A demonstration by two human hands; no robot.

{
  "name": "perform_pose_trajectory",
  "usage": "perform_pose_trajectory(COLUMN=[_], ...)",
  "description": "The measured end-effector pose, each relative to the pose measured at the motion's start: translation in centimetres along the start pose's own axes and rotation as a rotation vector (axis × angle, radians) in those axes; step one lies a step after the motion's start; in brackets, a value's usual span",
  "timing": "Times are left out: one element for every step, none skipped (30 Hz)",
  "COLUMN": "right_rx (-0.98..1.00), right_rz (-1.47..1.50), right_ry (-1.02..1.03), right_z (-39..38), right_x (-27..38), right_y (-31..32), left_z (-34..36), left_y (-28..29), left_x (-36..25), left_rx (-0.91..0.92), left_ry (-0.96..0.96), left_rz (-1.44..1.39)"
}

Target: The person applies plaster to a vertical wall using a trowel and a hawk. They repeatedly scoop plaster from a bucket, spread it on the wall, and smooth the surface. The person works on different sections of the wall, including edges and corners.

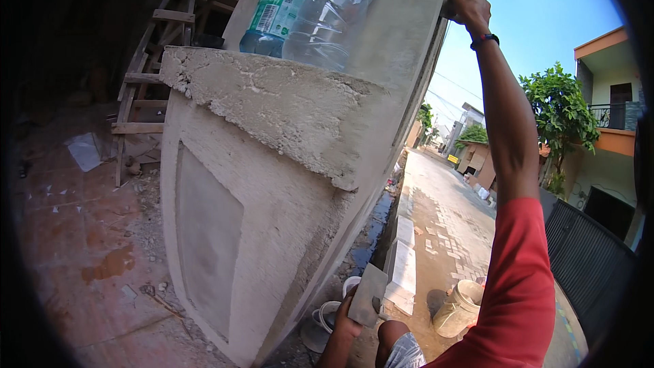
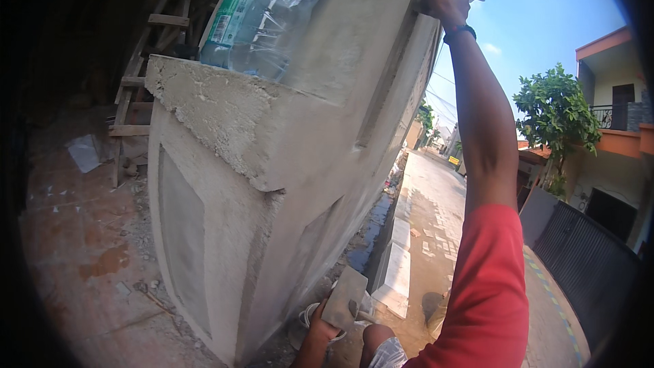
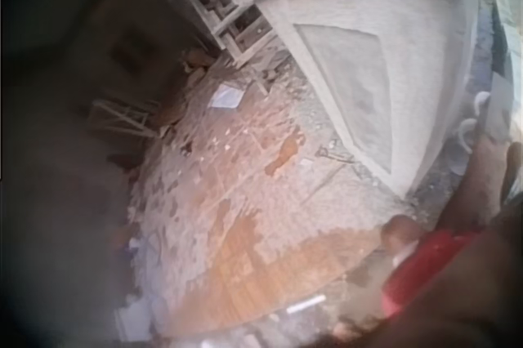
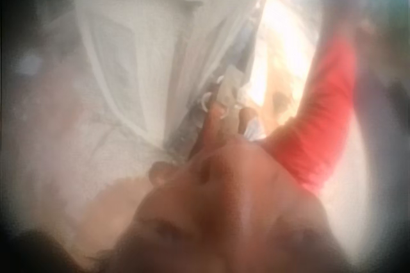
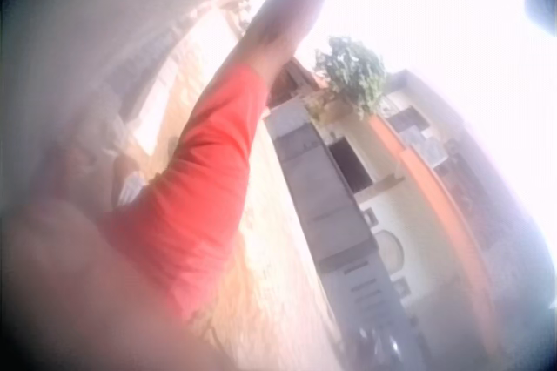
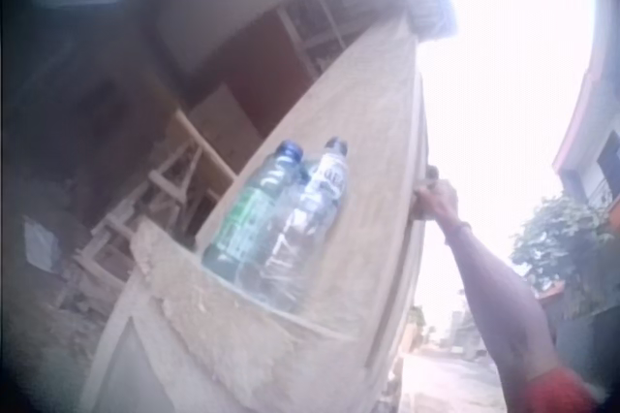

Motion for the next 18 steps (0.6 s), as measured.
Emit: perform_pose_trajectory(right_rx=[0.005, 0.010, 0.040, 0.055, 0.071, 0.088, 0.080, 0.064, 0.026, -0.012, 0.028, 0.069, 0.093, 0.050, 0.008, -0.037, -0.024, -0.014], right_rz=[0.012, 0.021, 0.035, 0.068, 0.100, 0.131, 0.152, 0.161, 0.183, 0.208, 0.213, 0.221, 0.268, 0.300, 0.334, 0.370, 0.385, 0.399], right_ry=[-0.005, -0.010, -0.049, -0.056, -0.058, -0.061, -0.084, -0.101, -0.083, -0.068, -0.054, -0.046, -0.030, -0.050, -0.072, -0.097, -0.129, -0.161], right_z=[-0.7, -1.5, -2.2, -3.7, -5.4, -7.4, -9.7, -11.8, -13.8, -15.6, -17.2, -18.8, -19.1, -18.3, -17.1, -15.8, -13.9, -11.5], right_x=[0.1, 0.1, 0.2, 0.1, 0.0, -0.1, -0.1, -0.5, -1.1, -1.6, -1.6, -1.7, -2.4, -2.8, -3.0, -2.8, -1.9, -1.1], right_y=[0.3, 0.6, 0.8, 1.3, 1.4, 1.7, 2.1, 2.8, 2.6, 2.7, 3.3, 3.7, 4.1, 4.5, 4.8, 5.2, 6.0, 6.1], left_z=[-0.1, -0.2, -0.2, -0.8, -1.1, -1.3, -1.5, -1.4, -1.1, -0.6, -0.4, -0.8, -1.2, -1.4, -1.3, -1.2, -1.2, -1.1], left_y=[0.3, 0.6, 0.7, 0.2, -0.1, -0.1, -0.1, -0.4, -0.1, 0.7, 1.1, 1.1, 0.3, -0.1, -0.2, -0.1, 0.1, 0.4], left_x=[0.0, -0.1, -0.3, -0.6, -0.6, -0.5, -0.6, -0.3, -0.1, 0.1, 0.0, -0.2, -0.2, -0.3, -0.3, -0.4, -0.3, -0.3], left_rx=[-0.003, -0.005, -0.018, -0.033, -0.046, -0.059, -0.070, -0.072, -0.017, 0.036, 0.085, 0.036, -0.002, -0.041, -0.038, -0.035, -0.035, -0.051], left_ry=[-0.016, -0.030, -0.050, -0.058, -0.064, -0.054, -0.054, -0.043, -0.041, -0.042, -0.046, -0.033, -0.014, 0.004, 0.012, 0.016, 0.031, 0.016], left_rz=[-0.002, -0.005, 0.008, 0.023, 0.032, 0.037, 0.042, 0.049, 0.031, 0.015, -0.003, -0.008, -0.012, -0.015, -0.009, 0.001, 0.010, 0.029])
Point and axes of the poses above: each hand's wrist, its own z-axis towards the middle knuckle, its own y-axis out of the back of the hand, x = y × z, the point moved 4 cm from there along z, towards the middle knuckle, and after that the axes turned 12 degrees about -x, right-handed, at the moved point
